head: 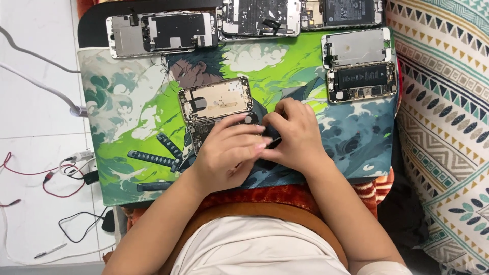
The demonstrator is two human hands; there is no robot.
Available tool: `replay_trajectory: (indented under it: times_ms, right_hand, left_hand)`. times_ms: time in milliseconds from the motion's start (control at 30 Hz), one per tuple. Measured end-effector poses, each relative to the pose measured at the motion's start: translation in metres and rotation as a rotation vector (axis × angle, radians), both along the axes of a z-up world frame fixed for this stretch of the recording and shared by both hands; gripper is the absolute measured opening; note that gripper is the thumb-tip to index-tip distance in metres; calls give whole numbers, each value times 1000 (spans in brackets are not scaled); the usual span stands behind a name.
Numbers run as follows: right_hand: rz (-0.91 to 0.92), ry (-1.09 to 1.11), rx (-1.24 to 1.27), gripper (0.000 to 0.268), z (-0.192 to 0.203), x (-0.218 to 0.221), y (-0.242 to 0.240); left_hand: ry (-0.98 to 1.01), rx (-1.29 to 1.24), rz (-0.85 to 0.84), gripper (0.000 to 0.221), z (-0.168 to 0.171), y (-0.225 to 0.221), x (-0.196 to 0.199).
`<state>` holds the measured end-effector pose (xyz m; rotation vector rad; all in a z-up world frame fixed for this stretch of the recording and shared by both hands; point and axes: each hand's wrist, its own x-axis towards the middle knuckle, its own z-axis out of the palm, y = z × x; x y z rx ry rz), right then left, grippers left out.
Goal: Repairing internal components of a mobile phone using a small tool and hands
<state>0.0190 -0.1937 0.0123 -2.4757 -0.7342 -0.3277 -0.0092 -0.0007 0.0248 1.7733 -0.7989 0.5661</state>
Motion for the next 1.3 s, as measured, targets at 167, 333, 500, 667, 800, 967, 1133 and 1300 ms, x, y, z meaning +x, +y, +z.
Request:
replay_trajectory:
  times_ms: [167, 333, 500, 667, 800, 967, 1133, 1300]
  right_hand:
    - [3, 29, -5, 45, 0, 1, -1]
    - [20, 84, 2, 47, 10, 0, 2]
    - [6, 80, -40, 49, 10, 0, 2]
    - [1, 31, -40, 50, 5, -1, 4]
    - [-6, 18, -43, 49, 5, -2, 5]
    - [-4, 5, 28, 46, 6, -1, 5]
    - [-13, -3, 224, 26, -7, 1, 9]
    - [-12, -127, 273, 17, -11, 5, 18]
  left_hand:
    - [-20, 124, 168, 34, -19, 5, 5]
    - [32, -48, 424, 50, -21, 33, 20]
    - [242, -33, 436, 56, -7, 49, 26]
    - [242, 7, 431, 57, -12, 45, 24]
    - [248, 19, 433, 53, -12, 41, 25]
    - [207, -44, 412, 56, -14, 37, 25]
    - [140, -123, 359, 56, -17, 30, 22]
    - [44, -26, 307, 49, -11, 14, 18]
